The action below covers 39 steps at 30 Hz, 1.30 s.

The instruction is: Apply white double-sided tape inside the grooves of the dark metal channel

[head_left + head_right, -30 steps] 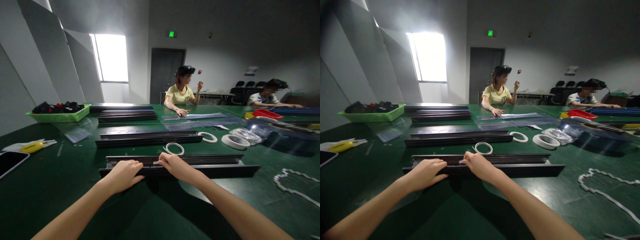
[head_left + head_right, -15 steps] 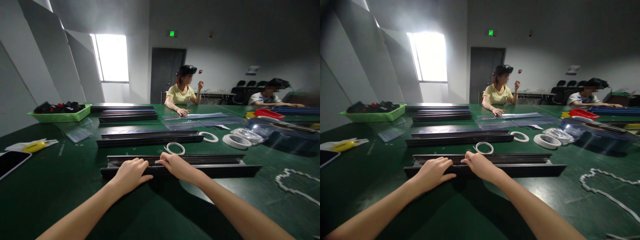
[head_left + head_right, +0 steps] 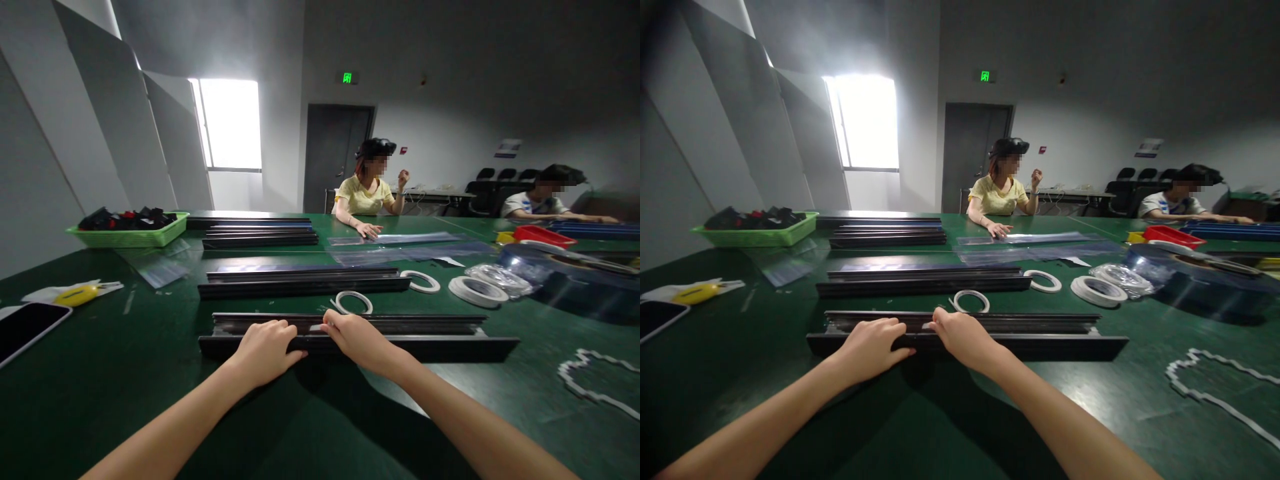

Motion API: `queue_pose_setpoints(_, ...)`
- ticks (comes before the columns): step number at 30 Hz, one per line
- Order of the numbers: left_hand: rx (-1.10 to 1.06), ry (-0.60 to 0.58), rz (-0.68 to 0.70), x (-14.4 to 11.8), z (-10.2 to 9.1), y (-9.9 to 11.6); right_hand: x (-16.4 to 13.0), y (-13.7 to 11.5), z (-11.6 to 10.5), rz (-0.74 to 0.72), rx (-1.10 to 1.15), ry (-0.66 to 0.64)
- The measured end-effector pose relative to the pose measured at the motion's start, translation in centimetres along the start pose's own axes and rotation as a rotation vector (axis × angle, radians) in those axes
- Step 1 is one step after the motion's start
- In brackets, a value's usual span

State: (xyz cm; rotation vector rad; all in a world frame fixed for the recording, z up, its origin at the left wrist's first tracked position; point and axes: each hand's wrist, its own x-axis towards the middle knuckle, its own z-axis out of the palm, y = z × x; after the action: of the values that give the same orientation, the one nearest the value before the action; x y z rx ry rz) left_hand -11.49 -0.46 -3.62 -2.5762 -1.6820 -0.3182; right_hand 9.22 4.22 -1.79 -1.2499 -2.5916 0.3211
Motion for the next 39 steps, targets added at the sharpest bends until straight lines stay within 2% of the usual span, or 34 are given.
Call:
queue_pose_setpoints(15,0.001,-0.023,-0.054,-0.2,0.1,-0.1,0.4,1.1,0.6,0.002,0.267,0.041)
queue_pose_setpoints(25,0.003,-0.023,-0.062,-0.2,-0.3,0.3,0.1,0.9,0.0,0.043,0.212,-0.020)
queue_pose_setpoints(39,-0.011,0.009,-0.062,-0.4,-0.2,0.5,-0.3,0.8,0.0,0.072,0.163,-0.010)
